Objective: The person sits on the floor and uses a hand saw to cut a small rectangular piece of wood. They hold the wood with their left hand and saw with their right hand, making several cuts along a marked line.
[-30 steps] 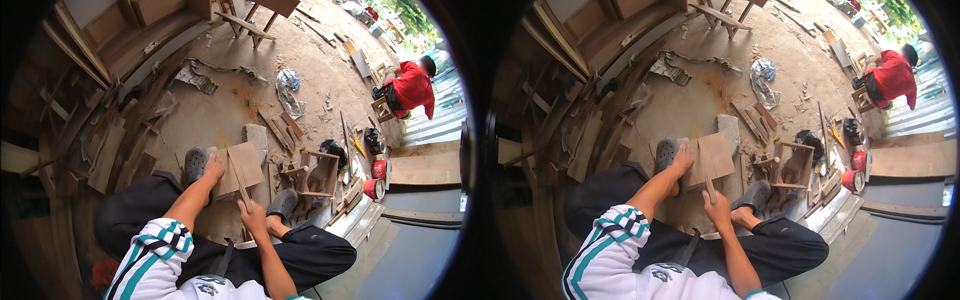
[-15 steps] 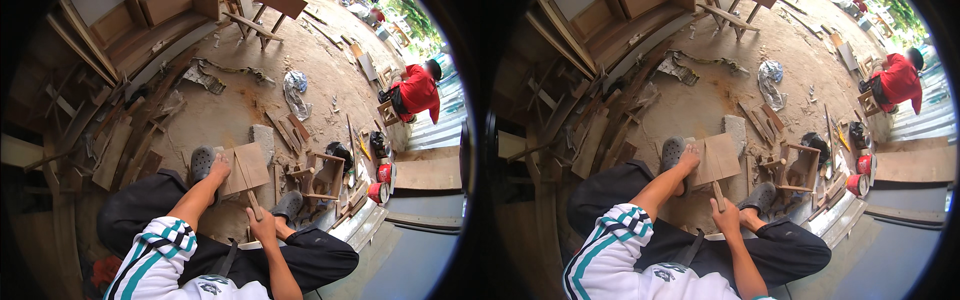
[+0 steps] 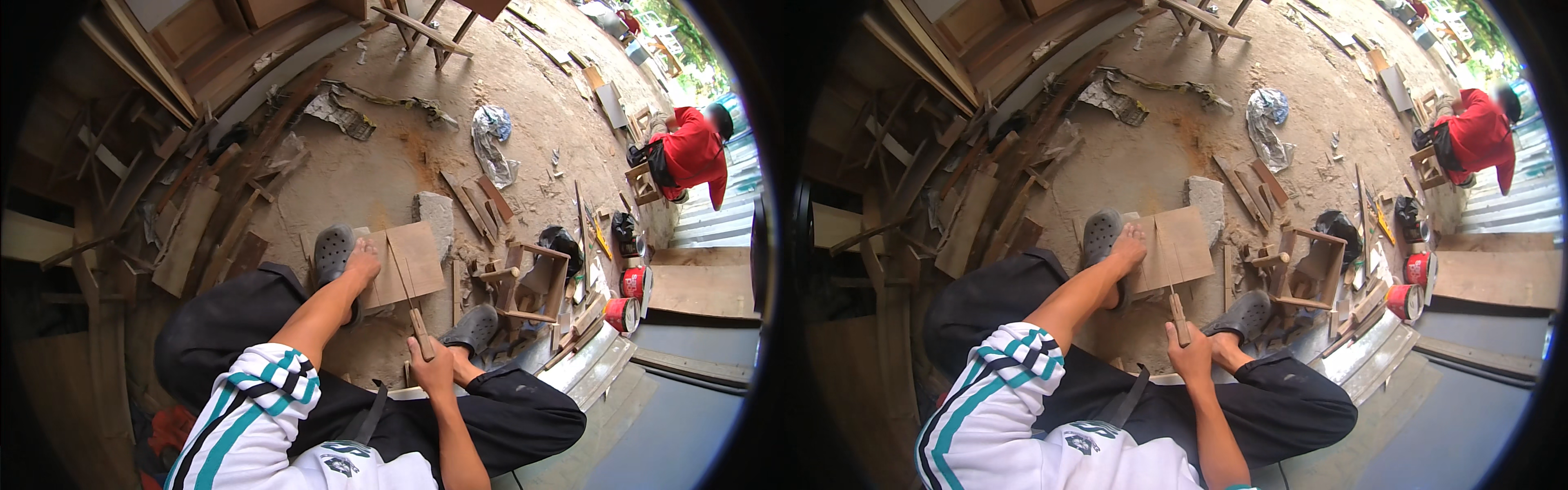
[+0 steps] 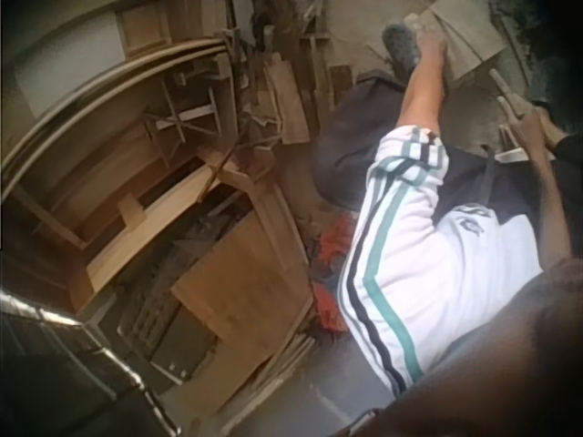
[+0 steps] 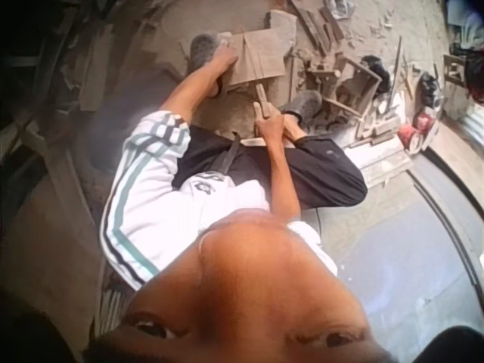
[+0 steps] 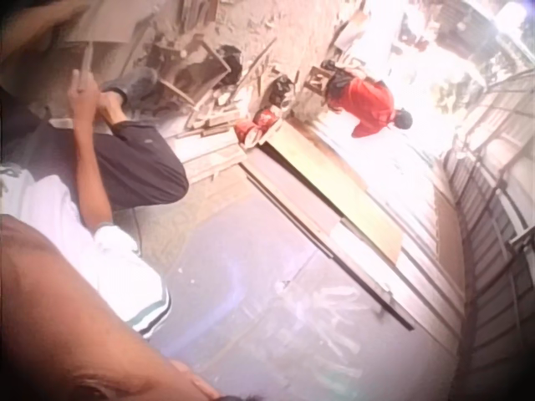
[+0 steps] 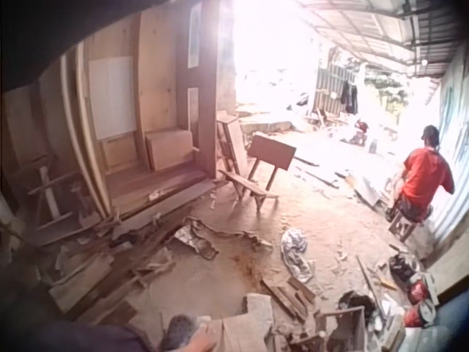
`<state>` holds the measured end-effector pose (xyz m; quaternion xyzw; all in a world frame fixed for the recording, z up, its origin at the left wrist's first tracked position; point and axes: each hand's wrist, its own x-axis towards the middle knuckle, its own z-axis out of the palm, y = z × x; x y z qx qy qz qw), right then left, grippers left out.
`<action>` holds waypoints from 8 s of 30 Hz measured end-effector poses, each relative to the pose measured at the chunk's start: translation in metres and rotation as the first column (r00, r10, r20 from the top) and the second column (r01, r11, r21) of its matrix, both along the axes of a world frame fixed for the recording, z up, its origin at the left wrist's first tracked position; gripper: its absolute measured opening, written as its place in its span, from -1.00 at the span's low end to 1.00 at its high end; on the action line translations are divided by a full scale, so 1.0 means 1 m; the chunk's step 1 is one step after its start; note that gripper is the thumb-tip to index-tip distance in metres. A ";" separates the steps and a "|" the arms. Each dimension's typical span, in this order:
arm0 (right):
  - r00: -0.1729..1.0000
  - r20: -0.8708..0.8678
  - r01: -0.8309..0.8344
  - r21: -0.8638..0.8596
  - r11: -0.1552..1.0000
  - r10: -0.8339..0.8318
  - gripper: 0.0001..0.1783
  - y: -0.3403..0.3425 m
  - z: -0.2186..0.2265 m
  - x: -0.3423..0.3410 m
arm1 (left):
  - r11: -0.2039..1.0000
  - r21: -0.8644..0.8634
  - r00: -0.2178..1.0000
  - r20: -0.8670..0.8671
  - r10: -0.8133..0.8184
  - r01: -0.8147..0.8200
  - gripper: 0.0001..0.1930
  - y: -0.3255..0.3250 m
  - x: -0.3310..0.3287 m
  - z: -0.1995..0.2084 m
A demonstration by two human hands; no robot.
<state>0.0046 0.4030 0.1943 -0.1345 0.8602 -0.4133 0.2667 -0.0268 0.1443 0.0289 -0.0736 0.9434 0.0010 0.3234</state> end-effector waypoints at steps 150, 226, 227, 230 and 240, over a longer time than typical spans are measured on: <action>0.993 0.011 0.120 -0.172 0.978 -0.120 -0.59 -0.051 -0.122 -0.050 | 0.989 -0.033 0.987 -0.054 -0.148 0.147 0.06 0.000 -0.005 -0.004; 0.941 0.178 0.333 -0.329 0.884 -0.289 -0.30 0.151 0.078 0.013 | 0.866 0.183 0.706 -0.512 0.489 -0.466 -0.18 0.072 -0.046 -0.044; 0.959 0.123 0.282 -0.309 0.908 -0.256 -0.27 0.150 0.076 0.012 | 0.962 0.268 0.893 -0.421 0.158 -0.044 -0.19 0.079 -0.031 -0.042; 0.968 0.109 0.250 -0.357 0.900 -0.225 -0.29 0.140 0.075 0.008 | 0.200 0.620 0.535 -0.418 -0.734 0.759 -0.27 0.107 -0.017 -0.074; 0.942 0.067 0.335 -0.186 0.924 -0.328 -0.60 0.149 0.086 0.020 | 0.889 0.351 0.802 -0.416 0.429 -0.293 -0.10 0.090 -0.063 -0.031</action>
